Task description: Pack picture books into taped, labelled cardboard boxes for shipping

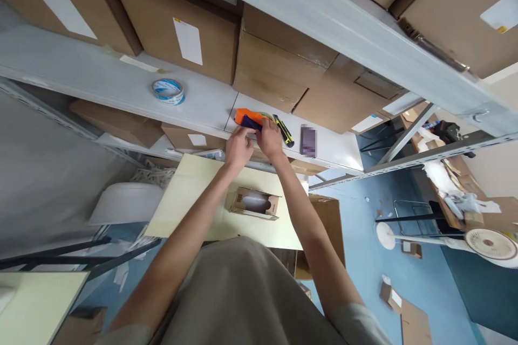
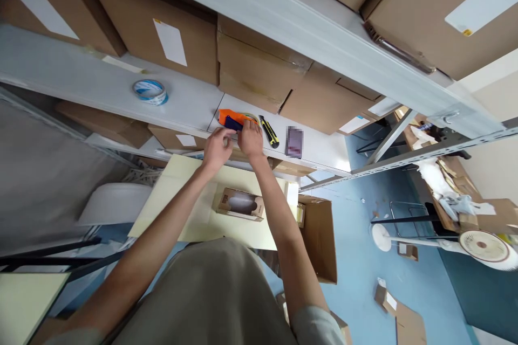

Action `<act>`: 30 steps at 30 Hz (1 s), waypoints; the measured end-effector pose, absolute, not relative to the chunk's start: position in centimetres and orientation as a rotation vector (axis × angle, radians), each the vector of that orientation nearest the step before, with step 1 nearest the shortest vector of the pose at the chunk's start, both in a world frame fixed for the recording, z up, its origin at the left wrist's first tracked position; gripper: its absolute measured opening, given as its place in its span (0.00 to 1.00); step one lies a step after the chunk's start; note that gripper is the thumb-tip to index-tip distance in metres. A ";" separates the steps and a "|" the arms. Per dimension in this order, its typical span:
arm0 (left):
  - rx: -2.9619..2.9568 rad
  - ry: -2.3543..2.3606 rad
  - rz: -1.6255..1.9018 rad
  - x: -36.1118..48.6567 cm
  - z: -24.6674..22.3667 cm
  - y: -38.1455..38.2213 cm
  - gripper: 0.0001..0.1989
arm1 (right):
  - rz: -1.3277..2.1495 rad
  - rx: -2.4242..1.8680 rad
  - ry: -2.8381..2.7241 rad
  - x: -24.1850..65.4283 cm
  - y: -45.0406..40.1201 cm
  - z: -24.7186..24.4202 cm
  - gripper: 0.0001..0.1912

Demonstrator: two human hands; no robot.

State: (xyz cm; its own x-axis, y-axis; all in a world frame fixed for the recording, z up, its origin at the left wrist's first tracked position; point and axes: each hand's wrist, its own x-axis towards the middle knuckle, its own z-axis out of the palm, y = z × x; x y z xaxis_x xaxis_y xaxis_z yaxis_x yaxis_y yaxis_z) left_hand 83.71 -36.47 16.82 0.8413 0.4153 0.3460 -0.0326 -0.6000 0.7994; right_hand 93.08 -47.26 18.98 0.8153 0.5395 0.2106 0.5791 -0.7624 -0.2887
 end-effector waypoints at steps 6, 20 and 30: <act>2.043 0.318 0.588 82.3 15.7 -36.0 0.17 | 0.065 -2.826 -0.793 94.8 -44.5 18.5 0.23; 1.740 0.353 0.327 68.1 9.7 -39.6 0.07 | 0.414 -1.620 -0.183 74.7 -54.6 11.0 0.31; 1.821 0.168 0.061 63.5 7.9 -39.6 0.09 | 0.465 -1.725 -0.044 67.5 -56.2 8.2 0.30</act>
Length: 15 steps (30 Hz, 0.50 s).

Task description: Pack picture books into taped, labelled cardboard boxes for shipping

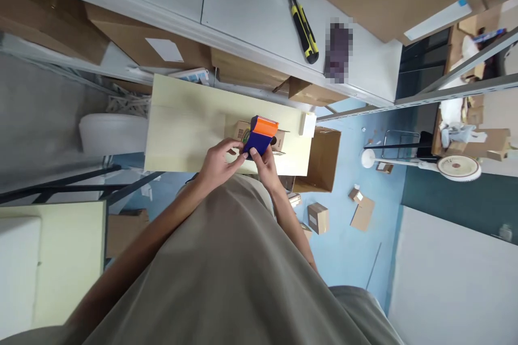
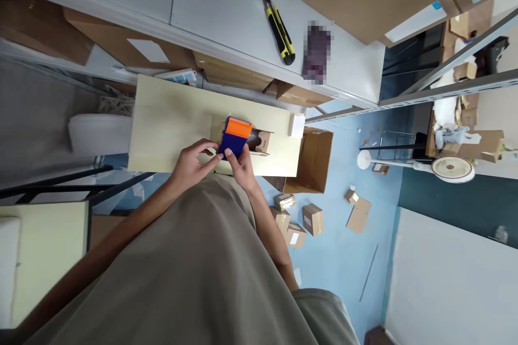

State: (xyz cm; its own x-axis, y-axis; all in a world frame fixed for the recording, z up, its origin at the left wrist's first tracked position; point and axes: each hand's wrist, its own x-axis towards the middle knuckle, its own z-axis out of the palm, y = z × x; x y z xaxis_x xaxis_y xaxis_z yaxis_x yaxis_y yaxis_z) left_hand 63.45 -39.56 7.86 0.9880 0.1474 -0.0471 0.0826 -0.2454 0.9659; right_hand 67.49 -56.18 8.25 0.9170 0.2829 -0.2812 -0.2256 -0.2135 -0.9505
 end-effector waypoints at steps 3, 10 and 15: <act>1.842 0.131 -0.018 63.4 7.7 -38.4 0.11 | 0.474 -1.720 -0.026 66.6 -56.6 8.0 0.30; 1.543 0.246 -0.271 65.8 8.3 -34.4 0.28 | 0.619 -1.772 -0.152 64.5 -58.2 8.8 0.25; 1.447 0.204 -0.426 66.8 9.6 -33.7 0.28 | 0.748 -1.929 -0.266 64.1 -59.2 10.4 0.23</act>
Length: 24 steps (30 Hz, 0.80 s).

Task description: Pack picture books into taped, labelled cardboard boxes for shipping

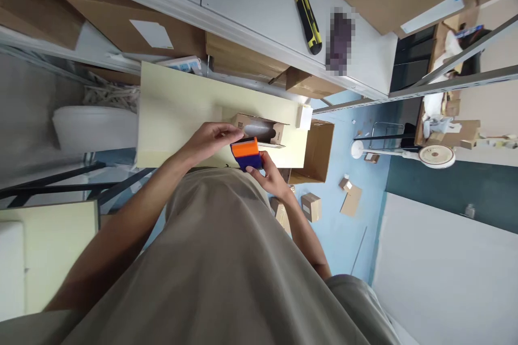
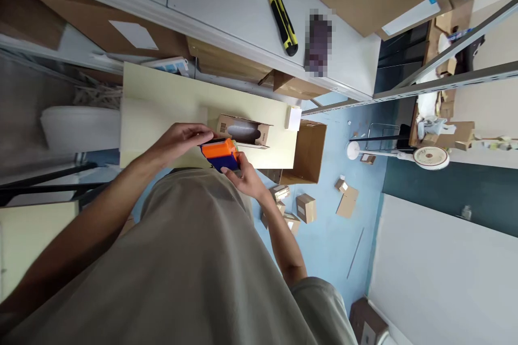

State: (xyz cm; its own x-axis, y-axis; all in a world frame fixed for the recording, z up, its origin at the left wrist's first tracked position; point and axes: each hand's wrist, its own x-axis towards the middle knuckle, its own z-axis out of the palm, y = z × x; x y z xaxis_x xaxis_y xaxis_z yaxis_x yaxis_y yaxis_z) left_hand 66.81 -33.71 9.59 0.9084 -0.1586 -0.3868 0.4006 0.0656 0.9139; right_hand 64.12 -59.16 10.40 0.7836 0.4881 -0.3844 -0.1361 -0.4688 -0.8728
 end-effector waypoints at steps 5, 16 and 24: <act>1.405 0.213 -0.415 66.8 8.3 -33.9 0.27 | 0.892 -2.020 -0.299 65.1 -60.0 11.6 0.21; 1.299 0.399 -0.223 64.8 3.3 -37.7 0.18 | 1.275 -2.348 -0.382 70.6 -60.3 15.5 0.32; 1.096 0.694 0.018 66.0 -3.8 -34.5 0.15 | 1.620 -2.616 -0.467 77.7 -62.3 23.9 0.35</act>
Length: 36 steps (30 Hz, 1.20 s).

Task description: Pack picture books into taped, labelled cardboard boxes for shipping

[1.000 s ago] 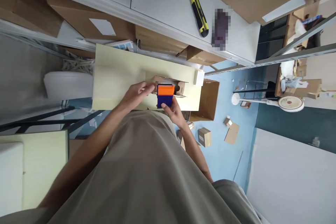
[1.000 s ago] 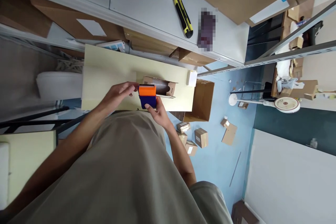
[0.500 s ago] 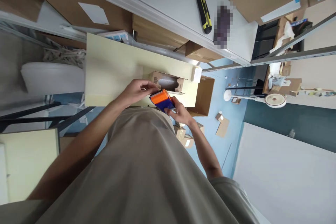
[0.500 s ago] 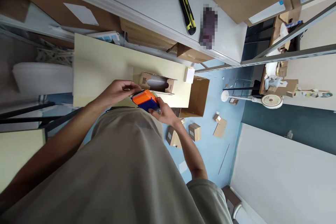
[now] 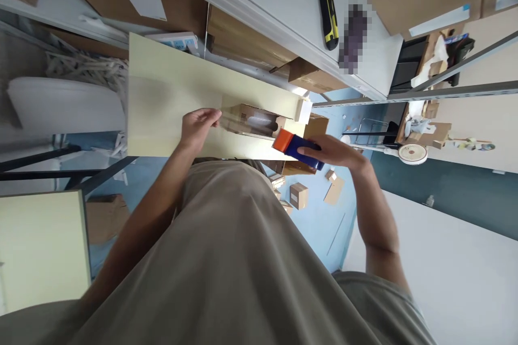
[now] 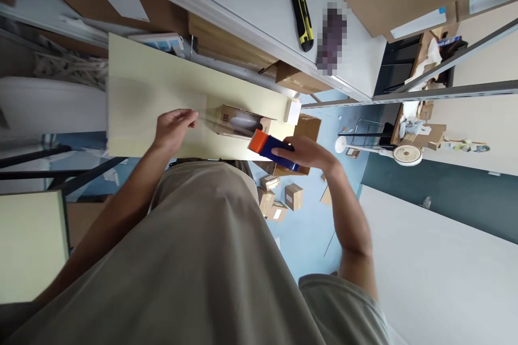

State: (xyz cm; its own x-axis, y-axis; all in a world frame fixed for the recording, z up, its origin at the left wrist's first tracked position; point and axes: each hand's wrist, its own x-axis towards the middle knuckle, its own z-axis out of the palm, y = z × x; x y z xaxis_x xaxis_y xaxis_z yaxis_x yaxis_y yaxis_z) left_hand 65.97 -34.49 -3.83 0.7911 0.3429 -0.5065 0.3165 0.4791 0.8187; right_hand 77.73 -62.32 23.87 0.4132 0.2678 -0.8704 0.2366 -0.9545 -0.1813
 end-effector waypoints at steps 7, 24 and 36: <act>0.926 0.781 -0.049 67.0 -9.5 -36.3 0.20 | 1.483 -2.783 -0.696 79.9 -59.4 23.6 0.34; 0.910 0.805 -0.118 68.7 -14.5 -40.3 0.19 | 1.529 -2.921 -0.550 80.2 -56.1 22.1 0.33; 1.385 0.764 0.052 68.0 -14.1 -41.8 0.34 | 1.472 -2.985 -0.553 79.7 -53.1 23.3 0.34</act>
State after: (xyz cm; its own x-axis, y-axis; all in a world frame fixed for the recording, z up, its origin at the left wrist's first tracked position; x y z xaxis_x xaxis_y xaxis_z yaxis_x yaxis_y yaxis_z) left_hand 68.00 -41.76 -14.13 0.7633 0.4603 -0.4534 0.3943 0.2240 0.8912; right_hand 79.69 -53.10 23.28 0.5715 0.1858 -0.7993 0.3863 -0.9203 0.0623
